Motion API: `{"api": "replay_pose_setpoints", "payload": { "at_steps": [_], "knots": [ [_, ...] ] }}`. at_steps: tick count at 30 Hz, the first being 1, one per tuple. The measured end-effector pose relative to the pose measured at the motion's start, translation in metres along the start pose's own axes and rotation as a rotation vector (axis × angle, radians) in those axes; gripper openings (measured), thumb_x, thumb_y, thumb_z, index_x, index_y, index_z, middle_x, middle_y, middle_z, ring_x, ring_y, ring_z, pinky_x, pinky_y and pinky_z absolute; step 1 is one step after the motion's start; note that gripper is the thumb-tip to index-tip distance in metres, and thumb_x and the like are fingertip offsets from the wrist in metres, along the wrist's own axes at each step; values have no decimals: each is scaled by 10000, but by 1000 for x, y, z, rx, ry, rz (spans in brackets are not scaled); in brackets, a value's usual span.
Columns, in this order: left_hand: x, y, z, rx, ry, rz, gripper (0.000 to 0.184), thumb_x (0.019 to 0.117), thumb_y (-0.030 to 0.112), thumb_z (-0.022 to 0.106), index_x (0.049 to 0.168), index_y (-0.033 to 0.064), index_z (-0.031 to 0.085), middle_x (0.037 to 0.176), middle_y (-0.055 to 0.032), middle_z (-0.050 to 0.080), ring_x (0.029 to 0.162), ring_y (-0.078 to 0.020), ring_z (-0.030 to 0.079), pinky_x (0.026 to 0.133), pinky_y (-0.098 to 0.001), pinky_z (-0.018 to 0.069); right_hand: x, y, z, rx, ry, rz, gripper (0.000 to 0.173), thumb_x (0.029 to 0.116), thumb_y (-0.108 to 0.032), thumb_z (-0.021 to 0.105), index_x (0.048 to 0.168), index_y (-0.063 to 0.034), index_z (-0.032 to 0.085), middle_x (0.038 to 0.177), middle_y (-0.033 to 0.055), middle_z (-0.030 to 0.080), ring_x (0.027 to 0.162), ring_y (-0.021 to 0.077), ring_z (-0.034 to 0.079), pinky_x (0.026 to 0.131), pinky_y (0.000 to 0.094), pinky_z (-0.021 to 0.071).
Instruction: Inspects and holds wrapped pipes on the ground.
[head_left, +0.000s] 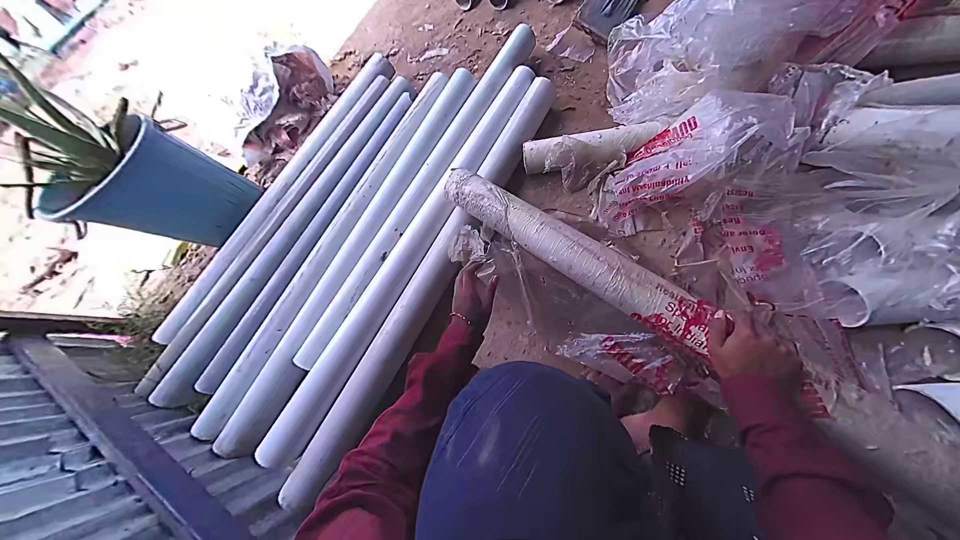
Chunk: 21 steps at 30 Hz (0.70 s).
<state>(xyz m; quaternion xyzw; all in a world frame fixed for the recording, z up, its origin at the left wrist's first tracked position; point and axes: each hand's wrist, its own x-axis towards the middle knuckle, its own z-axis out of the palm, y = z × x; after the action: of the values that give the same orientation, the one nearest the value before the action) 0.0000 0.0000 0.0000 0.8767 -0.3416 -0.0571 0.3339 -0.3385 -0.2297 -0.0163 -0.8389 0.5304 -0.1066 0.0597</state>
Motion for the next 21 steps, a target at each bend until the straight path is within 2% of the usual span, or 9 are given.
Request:
{"api": "replay_pose_setpoints", "payload": {
  "at_steps": [2,4,7,9,12,14,17,19,21],
  "knots": [
    [59,28,3,93,-200,-264,574,1040,372,607,1337,-114,531,1362,-332,556,1307,-449,541,1123,-547,410,-6,1,4,-8,40,-12,526,1045,-331,419,1193,106,672,1124,344,707,1071,539,686,937,686,480],
    [107,38,11,166,-312,-394,610,1043,424,583,1363,-93,526,1354,-312,587,1311,-432,561,1116,-560,424,-10,0,6,-12,53,-14,529,1039,-326,419,1196,111,672,1137,340,707,1083,535,685,942,673,483],
    [152,41,5,224,-294,-386,503,1080,311,525,1388,-87,514,1400,-319,553,1347,-439,531,1130,-565,418,-13,-1,8,-22,74,-17,539,1032,-330,417,1203,115,667,1151,340,702,1094,534,680,957,667,478],
    [172,42,-10,287,-305,-401,446,1097,272,477,1343,-90,562,1399,-325,556,1358,-449,522,1134,-582,403,-20,0,12,-50,118,-36,579,1005,-363,390,1200,104,672,1164,332,699,1100,533,675,948,674,474],
    [178,37,-24,304,-394,-549,670,1080,507,441,1211,-119,639,1295,-331,621,1273,-444,591,1071,-606,439,-29,-3,15,-66,114,-19,617,990,-405,362,1234,75,663,1229,342,663,1163,558,626,968,713,427],
    [171,14,-9,189,-416,-587,708,1049,556,489,1219,-116,633,1227,-313,653,1157,-414,655,1015,-575,489,-34,-3,18,-63,134,-14,645,978,-436,344,1238,62,663,1216,338,664,1148,562,626,952,718,423],
    [164,-17,14,-265,-323,-555,447,1094,310,511,1285,-90,572,1176,-284,654,1015,-336,692,939,-490,554,-38,-3,20,-67,168,-15,673,978,-461,323,1232,62,662,1195,339,668,1113,562,635,933,712,423],
    [161,-11,15,-501,-228,-581,314,1096,214,500,1200,-74,572,1019,-205,647,834,-229,679,809,-400,588,-42,-3,19,-72,153,-9,668,980,-459,328,1247,58,656,1208,351,657,1124,570,627,943,718,417],
    [164,2,9,-650,-196,-558,269,1091,190,510,1134,-70,563,907,-128,613,733,-149,646,730,-326,586,-41,-3,20,-69,157,-3,654,974,-445,346,1252,63,649,1207,364,649,1136,588,612,951,730,406]
  ]
}}
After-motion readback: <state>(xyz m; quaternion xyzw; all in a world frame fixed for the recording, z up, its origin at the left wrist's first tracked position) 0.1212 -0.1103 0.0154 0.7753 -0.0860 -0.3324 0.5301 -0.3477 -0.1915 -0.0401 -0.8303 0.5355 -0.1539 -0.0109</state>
